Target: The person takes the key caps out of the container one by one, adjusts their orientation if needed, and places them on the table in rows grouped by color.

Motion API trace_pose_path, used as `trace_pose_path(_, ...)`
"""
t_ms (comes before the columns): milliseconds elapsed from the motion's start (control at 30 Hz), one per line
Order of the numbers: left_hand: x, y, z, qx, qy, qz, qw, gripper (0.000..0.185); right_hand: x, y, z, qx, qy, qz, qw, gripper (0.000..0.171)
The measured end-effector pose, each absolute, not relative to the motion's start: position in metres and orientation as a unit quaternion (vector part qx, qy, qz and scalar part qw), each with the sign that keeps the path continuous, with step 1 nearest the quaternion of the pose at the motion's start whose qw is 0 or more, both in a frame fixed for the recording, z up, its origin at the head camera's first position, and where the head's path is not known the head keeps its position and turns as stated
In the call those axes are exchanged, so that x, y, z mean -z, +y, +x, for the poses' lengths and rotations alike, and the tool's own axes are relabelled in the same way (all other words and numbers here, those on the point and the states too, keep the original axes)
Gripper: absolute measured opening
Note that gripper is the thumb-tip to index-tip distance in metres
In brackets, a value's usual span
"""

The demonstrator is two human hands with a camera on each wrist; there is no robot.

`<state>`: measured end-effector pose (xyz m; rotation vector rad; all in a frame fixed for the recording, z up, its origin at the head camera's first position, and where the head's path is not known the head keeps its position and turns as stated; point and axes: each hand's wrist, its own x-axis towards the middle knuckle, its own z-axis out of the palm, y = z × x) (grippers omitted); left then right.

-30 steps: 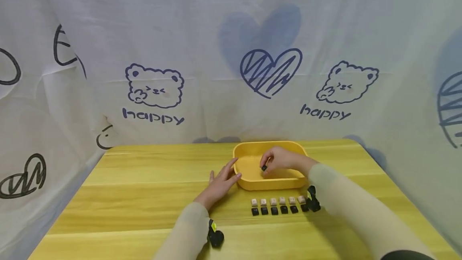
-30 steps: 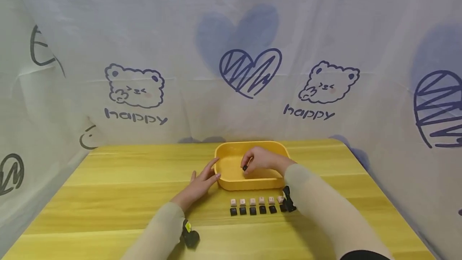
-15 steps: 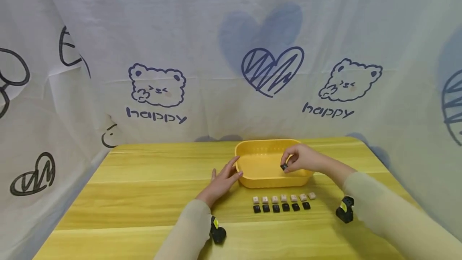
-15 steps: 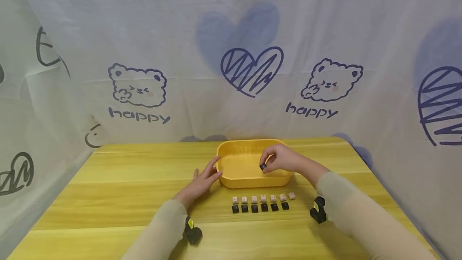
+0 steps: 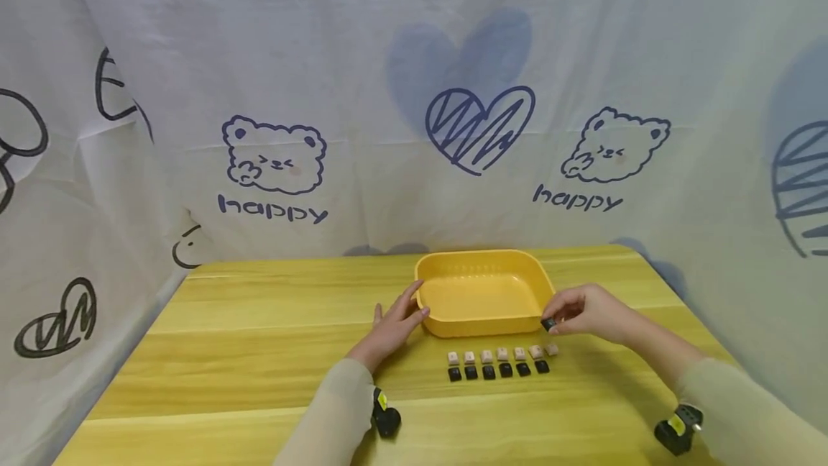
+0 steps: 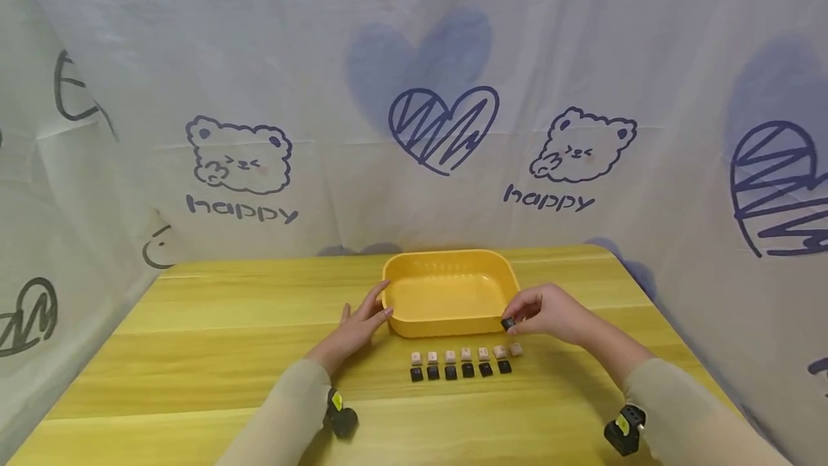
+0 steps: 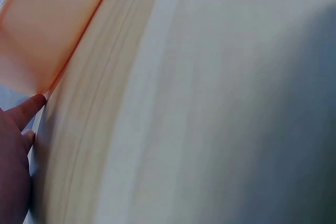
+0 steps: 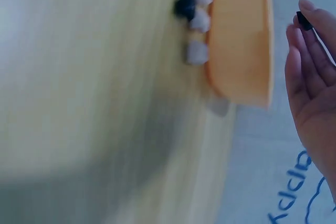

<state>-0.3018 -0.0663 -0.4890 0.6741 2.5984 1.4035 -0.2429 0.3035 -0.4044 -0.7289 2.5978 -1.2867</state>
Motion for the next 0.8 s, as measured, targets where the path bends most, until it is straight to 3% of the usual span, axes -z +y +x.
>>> trace_pose_path(533,0.492,-0.066,-0.302,-0.451,0.862,0.224,0.061,0.064,0.46,0.323,-0.231,0.378,0.897,-0.228,0.03,0.012)
trace_pose_path(800,0.489,-0.068,-0.303,-0.463,0.856,0.222,0.059,0.062,0.471,0.326,-0.233,0.405,0.886,-0.224,0.043,0.011)
